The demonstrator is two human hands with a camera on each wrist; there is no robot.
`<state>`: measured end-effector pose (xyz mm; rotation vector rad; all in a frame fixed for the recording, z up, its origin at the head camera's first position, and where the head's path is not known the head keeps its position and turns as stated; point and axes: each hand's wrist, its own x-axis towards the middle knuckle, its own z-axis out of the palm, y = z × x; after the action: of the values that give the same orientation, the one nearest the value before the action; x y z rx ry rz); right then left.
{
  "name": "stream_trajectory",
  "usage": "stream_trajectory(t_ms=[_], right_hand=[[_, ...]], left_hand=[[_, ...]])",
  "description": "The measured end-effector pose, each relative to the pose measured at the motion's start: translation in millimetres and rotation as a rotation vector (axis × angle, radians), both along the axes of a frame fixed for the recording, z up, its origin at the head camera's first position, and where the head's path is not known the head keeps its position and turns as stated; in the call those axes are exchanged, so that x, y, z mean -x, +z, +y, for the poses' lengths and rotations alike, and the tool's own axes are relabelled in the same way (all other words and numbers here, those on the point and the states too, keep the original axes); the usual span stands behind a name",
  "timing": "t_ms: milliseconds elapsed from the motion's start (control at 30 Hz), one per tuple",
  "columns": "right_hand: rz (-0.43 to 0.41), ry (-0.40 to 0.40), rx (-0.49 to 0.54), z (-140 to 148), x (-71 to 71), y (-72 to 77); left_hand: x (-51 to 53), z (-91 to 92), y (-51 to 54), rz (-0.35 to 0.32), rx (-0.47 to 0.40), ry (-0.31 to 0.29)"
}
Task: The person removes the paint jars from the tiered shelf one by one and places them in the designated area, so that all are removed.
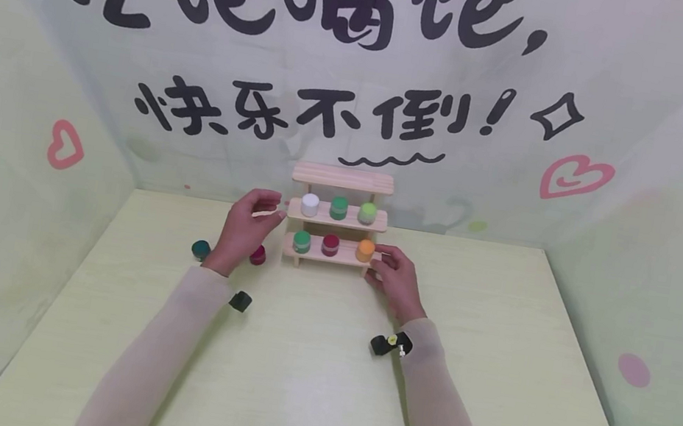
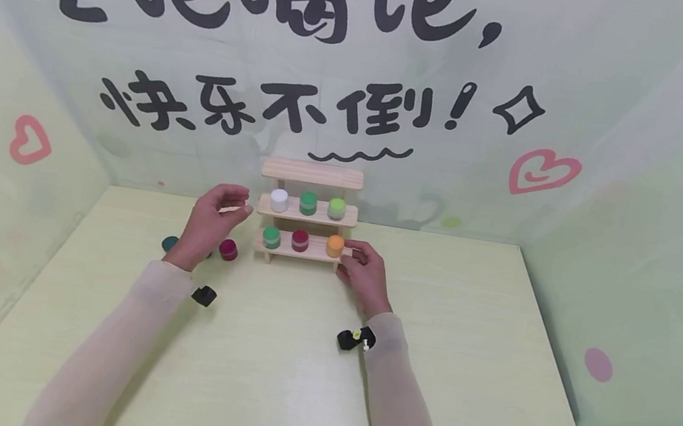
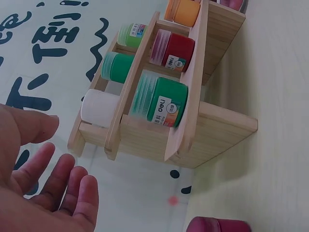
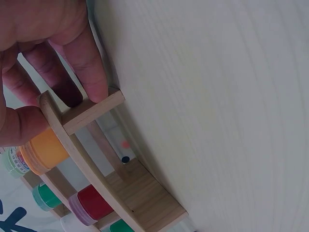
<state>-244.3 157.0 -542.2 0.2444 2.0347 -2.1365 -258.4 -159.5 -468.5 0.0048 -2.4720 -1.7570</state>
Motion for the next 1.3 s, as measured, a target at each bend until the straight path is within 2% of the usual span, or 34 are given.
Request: stream_trajectory(t_ms=[200, 500, 733, 967, 1300], right_hand=[[-0.002, 0.003, -0.006, 0.5, 1.1, -1.8], [0.002, 0.001, 0.006, 0.5, 1.3, -2.9], [-0.001, 0.002, -0.004, 0.3, 0.6, -1.8], [-0.005, 0.006, -0.014, 0.8, 1.9, -2.2], [-0.008, -0.001, -0.006, 0.6, 1.0, -1.6]], left_hand=[[8.7, 12.8, 2.7, 0.014, -0.002, -0.021], [18.2, 28.8, -2.4, 0.013, -0.005, -0.058], [23.4, 36.1, -6.5, 0.009, 0.054, -0.048], [24.0, 39.8, -4.5, -0.026, 0.089, -0.048], [19.9, 39.4, -1.5, -0.033, 0.071, -0.042]])
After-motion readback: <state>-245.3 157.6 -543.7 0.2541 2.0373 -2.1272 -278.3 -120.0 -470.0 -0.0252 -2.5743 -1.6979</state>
